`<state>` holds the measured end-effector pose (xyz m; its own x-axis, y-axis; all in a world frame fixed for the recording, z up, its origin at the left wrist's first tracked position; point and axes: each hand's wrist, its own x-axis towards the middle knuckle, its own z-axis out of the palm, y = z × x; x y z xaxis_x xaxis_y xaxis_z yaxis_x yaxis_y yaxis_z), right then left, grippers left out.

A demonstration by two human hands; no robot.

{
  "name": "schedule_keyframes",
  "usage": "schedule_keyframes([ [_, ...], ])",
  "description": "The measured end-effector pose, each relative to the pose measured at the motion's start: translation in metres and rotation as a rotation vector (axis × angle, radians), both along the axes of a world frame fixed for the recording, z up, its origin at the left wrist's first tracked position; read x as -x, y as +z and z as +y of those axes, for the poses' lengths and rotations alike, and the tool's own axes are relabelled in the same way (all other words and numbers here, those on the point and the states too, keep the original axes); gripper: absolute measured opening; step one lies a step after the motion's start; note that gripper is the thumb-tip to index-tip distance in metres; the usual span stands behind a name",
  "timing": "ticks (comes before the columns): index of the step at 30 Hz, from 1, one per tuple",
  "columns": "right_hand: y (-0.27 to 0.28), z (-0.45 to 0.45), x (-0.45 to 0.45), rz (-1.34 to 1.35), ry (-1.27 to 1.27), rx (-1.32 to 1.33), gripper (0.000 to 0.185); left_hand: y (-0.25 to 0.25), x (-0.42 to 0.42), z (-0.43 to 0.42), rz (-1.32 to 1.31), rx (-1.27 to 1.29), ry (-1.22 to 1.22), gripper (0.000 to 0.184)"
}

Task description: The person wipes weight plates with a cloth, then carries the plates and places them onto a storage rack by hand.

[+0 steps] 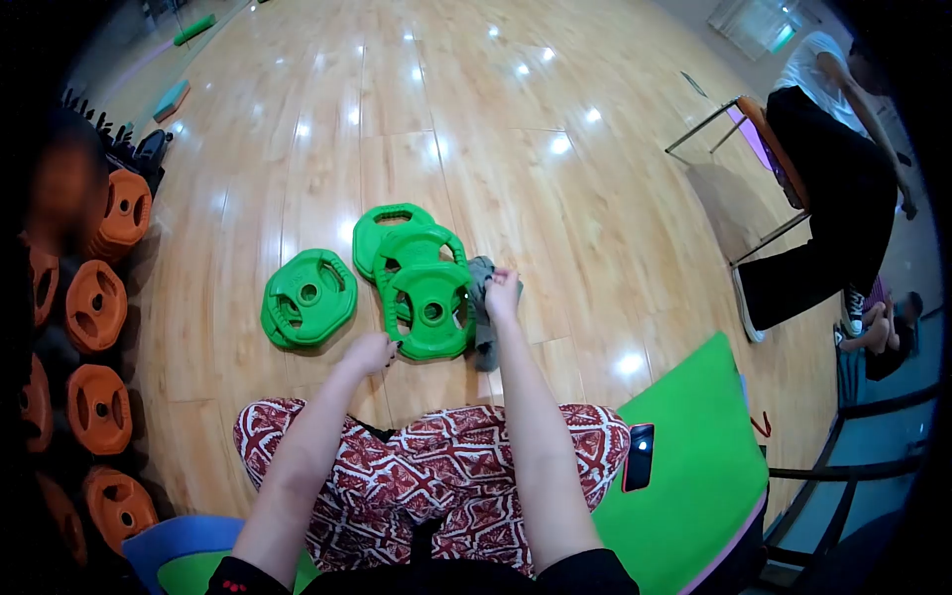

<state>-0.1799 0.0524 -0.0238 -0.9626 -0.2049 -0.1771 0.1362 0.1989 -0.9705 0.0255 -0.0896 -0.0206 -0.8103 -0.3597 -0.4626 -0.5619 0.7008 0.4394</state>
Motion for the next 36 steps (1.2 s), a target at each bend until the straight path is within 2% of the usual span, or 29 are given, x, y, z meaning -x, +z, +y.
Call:
schedule_keyframes([
  [2, 0.0, -0.009, 0.009, -0.008, 0.026, -0.033, 0.026, -0.008, 0.003, -0.001, 0.021, 0.03, 0.016, 0.03],
  [4, -0.014, -0.013, 0.011, -0.006, 0.115, -0.123, 0.025, -0.007, 0.005, -0.004, -0.018, -0.092, 0.08, 0.03],
  [5, -0.021, -0.012, 0.011, 0.0, 0.046, -0.152, 0.024, -0.009, 0.004, -0.006, -0.03, -0.094, 0.079, 0.03],
  [10, -0.052, 0.014, -0.008, 0.103, 0.038, -0.129, 0.016, -0.013, 0.009, -0.013, -0.061, -0.08, 0.013, 0.03],
  [13, -0.046, 0.034, -0.045, 0.07, 0.02, -0.236, 0.019, -0.007, 0.009, -0.011, -0.067, -0.061, 0.017, 0.027],
  [15, -0.037, 0.045, -0.065, 0.031, 0.097, -0.518, 0.021, -0.006, 0.006, -0.006, -0.072, -0.024, -0.023, 0.027],
  [18, -0.022, 0.04, -0.076, -0.056, 0.049, -0.429, 0.02, 0.005, -0.003, 0.005, 0.003, 0.043, -0.09, 0.025],
  [21, -0.034, 0.036, -0.054, 0.043, -0.154, -0.154, 0.019, 0.03, -0.012, 0.012, 0.113, 0.02, -0.115, 0.025],
  [22, -0.026, 0.032, -0.049, 0.064, -0.187, -0.041, 0.019, 0.037, -0.014, 0.015, 0.152, -0.033, -0.122, 0.025],
  [23, -0.016, 0.033, -0.043, 0.066, -0.187, -0.036, 0.019, 0.04, -0.015, 0.016, 0.19, -0.047, -0.116, 0.022],
  [24, 0.019, 0.033, -0.043, 0.0, -0.047, 0.008, 0.02, 0.039, -0.015, 0.018, 0.195, -0.042, -0.119, 0.022],
  [25, 0.05, 0.033, -0.041, -0.064, 0.094, 0.052, 0.021, 0.034, -0.014, 0.02, 0.246, -0.21, -0.051, 0.02],
  [26, 0.066, 0.033, -0.036, -0.056, 0.092, 0.058, 0.021, 0.034, -0.012, 0.022, 0.296, -0.38, 0.017, 0.018],
  [28, 0.098, 0.03, -0.03, -0.053, 0.343, 0.119, 0.025, 0.045, -0.006, 0.027, 0.411, -0.289, -0.029, 0.017],
  [30, 0.144, 0.027, -0.034, -0.073, 0.399, 0.155, 0.023, 0.059, 0.003, 0.03, 0.527, -0.194, -0.08, 0.019],
  [32, 0.192, 0.023, -0.042, -0.082, 0.461, 0.193, 0.022, 0.079, 0.015, 0.031, 0.727, -0.205, -0.02, 0.04],
  [33, 0.214, 0.021, -0.047, -0.049, 0.502, 0.254, 0.021, 0.093, 0.021, 0.032, 0.738, -0.191, -0.028, 0.04],
  [35, 0.238, 0.015, -0.049, 0.051, 0.562, 0.355, 0.017, 0.123, 0.03, 0.035, 0.84, 0.005, -0.026, 0.061],
  [36, 0.249, 0.012, -0.051, 0.054, 0.563, 0.364, 0.017, 0.136, 0.034, 0.035, 0.841, 0.014, -0.03, 0.061],
])
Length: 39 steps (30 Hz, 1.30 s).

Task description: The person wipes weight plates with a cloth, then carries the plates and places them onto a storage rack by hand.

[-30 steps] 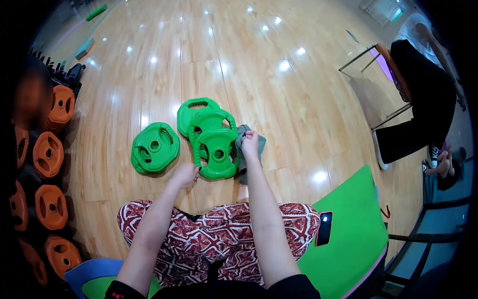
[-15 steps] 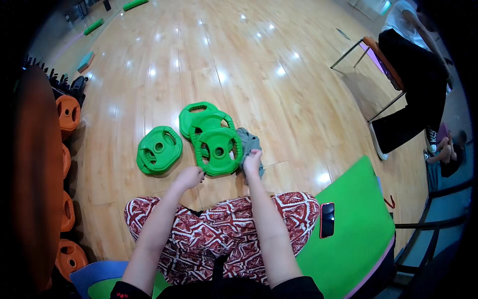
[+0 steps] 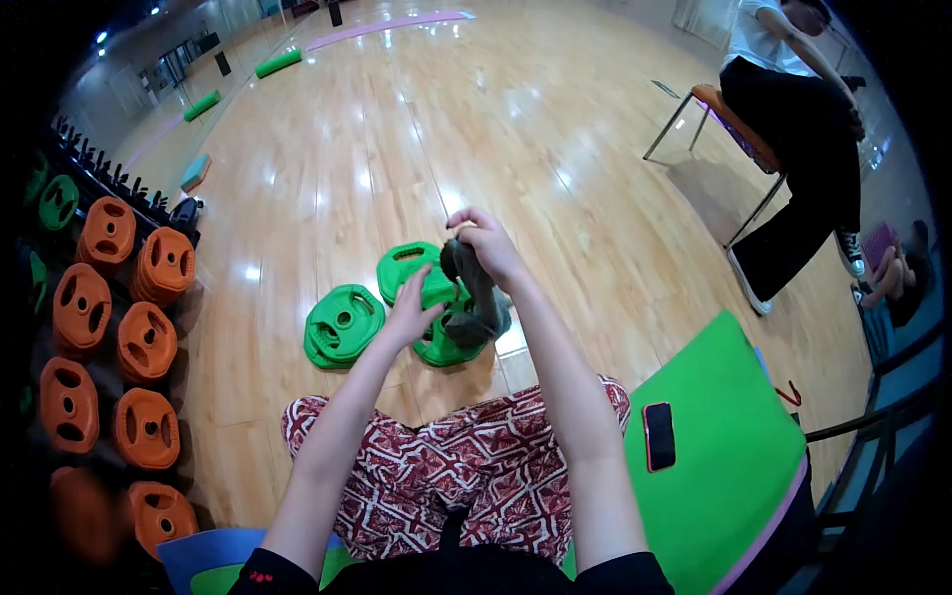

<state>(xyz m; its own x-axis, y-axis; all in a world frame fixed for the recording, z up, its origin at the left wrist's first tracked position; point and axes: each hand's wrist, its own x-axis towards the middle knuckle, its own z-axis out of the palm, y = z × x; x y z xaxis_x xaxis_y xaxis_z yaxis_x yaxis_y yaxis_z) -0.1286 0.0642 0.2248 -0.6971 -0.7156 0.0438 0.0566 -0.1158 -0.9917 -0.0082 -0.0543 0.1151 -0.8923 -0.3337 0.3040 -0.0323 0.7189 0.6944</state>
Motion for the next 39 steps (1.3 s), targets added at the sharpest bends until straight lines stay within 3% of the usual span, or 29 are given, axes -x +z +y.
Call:
schedule_keyframes([
  [3, 0.03, 0.0, -0.008, 0.117, 0.168, 0.045, 0.016, 0.037, 0.005, 0.0, 0.026, 0.003, 0.009, 0.069],
  [4, 0.036, 0.001, -0.008, 0.114, 0.17, 0.049, 0.016, 0.033, 0.011, -0.009, 0.034, 0.034, 0.007, 0.052],
  [6, 0.045, 0.006, -0.009, 0.304, 0.244, 0.006, 0.02, 0.038, 0.008, -0.019, -0.167, -0.161, 0.028, 0.032],
  [8, 0.051, 0.014, -0.009, 0.292, 0.237, -0.029, 0.024, 0.054, -0.004, -0.017, -0.079, 0.002, 0.235, 0.022],
  [10, 0.041, 0.017, 0.002, 0.466, 0.209, -0.132, 0.03, 0.059, -0.01, -0.027, -0.009, 0.109, 0.262, 0.021],
  [12, 0.027, 0.026, 0.009, 0.569, 0.223, -0.255, 0.038, 0.073, -0.018, -0.031, -0.087, 0.154, 0.389, 0.019],
  [14, 0.017, 0.038, 0.005, 0.854, 0.159, -0.725, 0.039, 0.088, -0.024, -0.034, -0.049, 0.154, 0.379, 0.02],
  [16, -0.001, 0.048, 0.008, 0.918, 0.081, -0.961, 0.035, 0.099, -0.025, -0.035, -0.09, 0.148, 0.455, 0.022],
  [19, -0.008, 0.056, 0.01, 0.828, 0.005, -1.074, 0.029, 0.106, -0.026, -0.036, -0.056, 0.153, 0.456, 0.023],
  [22, -0.002, 0.048, 0.009, 0.739, -0.155, -1.043, 0.026, 0.129, -0.02, -0.039, -0.039, 0.246, 0.434, 0.024],
  [23, 0.006, 0.046, 0.014, 0.521, -0.126, -0.972, 0.025, 0.139, -0.017, -0.042, -0.016, 0.293, 0.529, 0.025],
  [24, 0.017, 0.044, 0.019, 0.524, -0.129, -0.974, 0.025, 0.148, -0.012, -0.045, 0.008, 0.338, 0.625, 0.026],
  [26, 0.039, 0.037, 0.03, 0.395, -0.17, -0.763, 0.026, 0.163, 0.0, -0.062, 0.099, 0.386, 0.642, 0.027],
  [28, 0.068, 0.027, 0.033, 0.222, -0.246, -0.489, 0.03, 0.192, 0.007, -0.069, -0.072, -0.243, 0.477, 0.027],
  [29, 0.087, 0.026, 0.033, 0.155, -0.189, -0.381, 0.032, 0.194, 0.017, -0.077, -0.013, -0.414, 0.431, 0.031],
  [30, 0.097, 0.021, 0.036, 0.16, -0.192, -0.375, 0.032, 0.199, 0.027, -0.086, -0.006, -0.41, 0.429, 0.031],
  [32, 0.117, 0.012, 0.047, 0.104, -0.287, -0.144, 0.029, 0.209, 0.044, -0.104, -0.008, -0.291, 0.489, 0.033],
  [33, 0.129, 0.01, 0.052, 0.082, -0.307, -0.1, 0.029, 0.223, 0.043, -0.105, 0.011, 0.03, 0.554, 0.033],
  [34, 0.136, 0.009, 0.061, 0.095, -0.309, -0.091, 0.029, 0.236, 0.043, -0.104, 0.028, 0.032, 0.553, 0.033],
  [36, 0.149, 0.01, 0.076, 0.192, -0.374, -0.024, 0.03, 0.263, 0.033, -0.097, 0.054, 0.344, 0.601, 0.037],
  [39, 0.164, 0.012, 0.086, 0.33, -0.461, -0.041, 0.027, 0.276, 0.03, -0.112, 0.208, 0.463, 0.488, 0.026],
])
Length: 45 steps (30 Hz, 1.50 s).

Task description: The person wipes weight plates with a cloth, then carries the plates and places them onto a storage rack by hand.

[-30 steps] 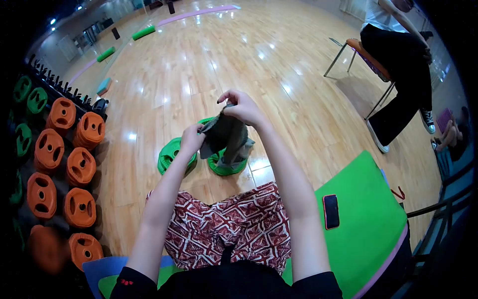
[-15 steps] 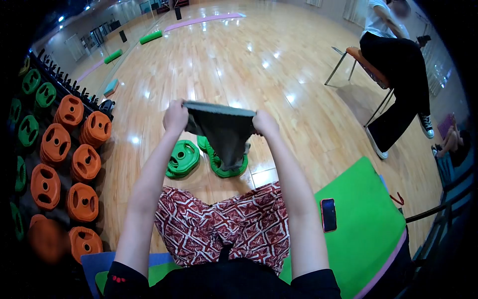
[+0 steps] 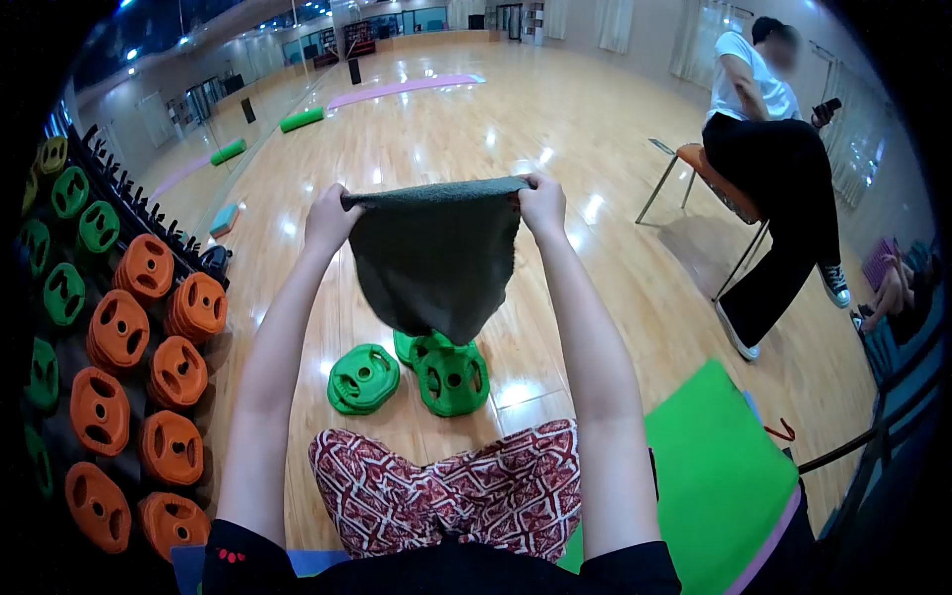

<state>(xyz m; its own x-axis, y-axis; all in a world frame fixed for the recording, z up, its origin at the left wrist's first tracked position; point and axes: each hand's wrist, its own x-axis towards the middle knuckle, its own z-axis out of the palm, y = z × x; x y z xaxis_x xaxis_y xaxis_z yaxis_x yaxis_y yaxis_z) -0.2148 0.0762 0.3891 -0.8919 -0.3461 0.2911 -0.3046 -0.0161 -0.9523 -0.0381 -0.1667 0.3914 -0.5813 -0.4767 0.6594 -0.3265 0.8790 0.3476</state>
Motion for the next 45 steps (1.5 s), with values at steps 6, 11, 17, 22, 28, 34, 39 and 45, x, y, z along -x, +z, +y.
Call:
schedule_keyframes([
  [6, -0.01, 0.016, 0.014, 0.5, -0.2, -0.335, 0.023, -0.005, -0.03, -0.022, 0.005, 0.26, -0.112, 0.016],
  [11, -0.036, 0.041, 0.0, 0.634, -0.195, -0.55, 0.023, -0.025, -0.073, -0.018, -0.09, 0.185, -0.035, 0.011],
  [17, -0.066, 0.069, -0.032, 0.596, -0.106, -0.649, 0.015, -0.05, -0.119, -0.014, -0.171, 0.221, -0.123, 0.01],
  [22, -0.116, 0.105, -0.057, 0.643, 0.166, -0.657, 0.017, -0.087, -0.151, 0.002, -0.191, 0.17, -0.153, 0.012],
  [28, -0.188, 0.131, -0.079, 0.462, 0.171, -0.645, 0.015, -0.152, -0.167, 0.011, -0.332, 0.096, -0.213, 0.015],
  [34, -0.239, 0.112, -0.057, 0.239, 0.193, -0.749, 0.016, -0.193, -0.14, -0.006, -0.421, -0.081, -0.213, 0.016],
  [39, -0.255, 0.075, -0.014, 0.117, 0.073, -0.843, 0.017, -0.215, -0.095, -0.031, -0.515, -0.152, -0.208, 0.016],
  [45, -0.278, 0.02, 0.045, 0.083, -0.073, -0.924, 0.014, -0.242, -0.019, -0.067, -0.53, -0.203, -0.122, 0.016],
])
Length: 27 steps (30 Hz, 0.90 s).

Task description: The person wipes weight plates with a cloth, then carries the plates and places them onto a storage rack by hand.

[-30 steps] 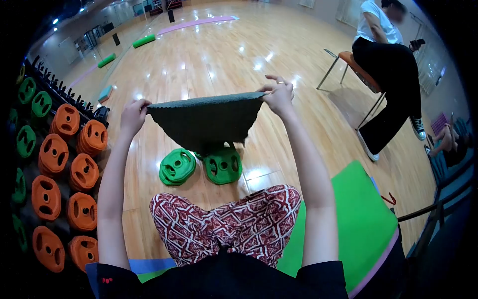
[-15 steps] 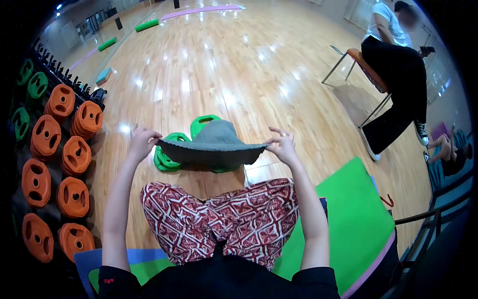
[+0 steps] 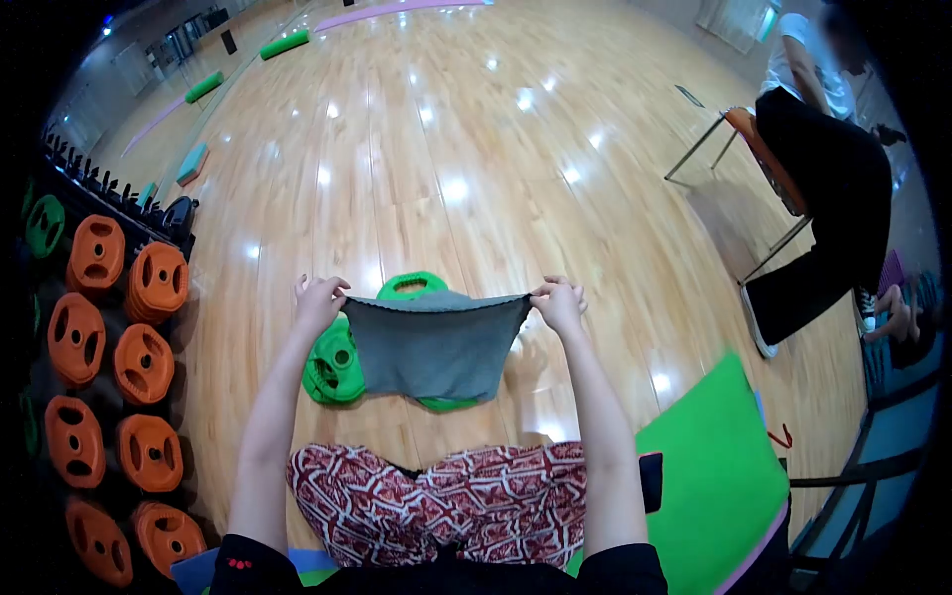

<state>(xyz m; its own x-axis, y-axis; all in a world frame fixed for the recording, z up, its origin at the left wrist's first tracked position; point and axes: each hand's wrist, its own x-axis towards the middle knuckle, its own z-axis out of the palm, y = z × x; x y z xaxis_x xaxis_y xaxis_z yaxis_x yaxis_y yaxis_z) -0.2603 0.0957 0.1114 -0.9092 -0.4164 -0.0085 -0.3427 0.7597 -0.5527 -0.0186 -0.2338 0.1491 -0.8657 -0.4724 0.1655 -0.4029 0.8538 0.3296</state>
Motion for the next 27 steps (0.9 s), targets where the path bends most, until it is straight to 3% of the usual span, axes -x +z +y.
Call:
schedule_keyframes([
  [5, -0.03, -0.026, 0.025, -0.039, -0.128, -0.054, 0.017, -0.029, 0.037, -0.013, 0.127, 0.05, 0.165, 0.02],
  [8, -0.048, -0.017, 0.013, -0.057, -0.159, -0.097, 0.018, -0.05, 0.028, -0.008, 0.023, 0.027, 0.065, 0.017],
  [12, -0.077, 0.013, -0.033, -0.025, 0.039, -0.183, 0.021, -0.086, -0.007, 0.04, -0.101, 0.233, -0.166, 0.012],
  [15, -0.076, 0.022, -0.074, -0.078, 0.163, -0.332, 0.023, -0.083, -0.031, 0.092, -0.244, 0.192, -0.246, 0.013],
  [17, -0.07, 0.024, -0.098, -0.044, 0.404, -0.459, 0.031, -0.099, -0.043, 0.114, -0.272, 0.227, -0.211, 0.013],
  [21, -0.096, 0.021, -0.132, 0.204, 0.502, -0.457, 0.05, -0.14, -0.067, 0.129, -0.284, 0.409, -0.103, 0.007],
  [27, -0.125, 0.017, -0.145, 0.348, 0.422, -0.463, 0.047, -0.141, -0.072, 0.109, -0.331, 0.477, -0.048, 0.012],
])
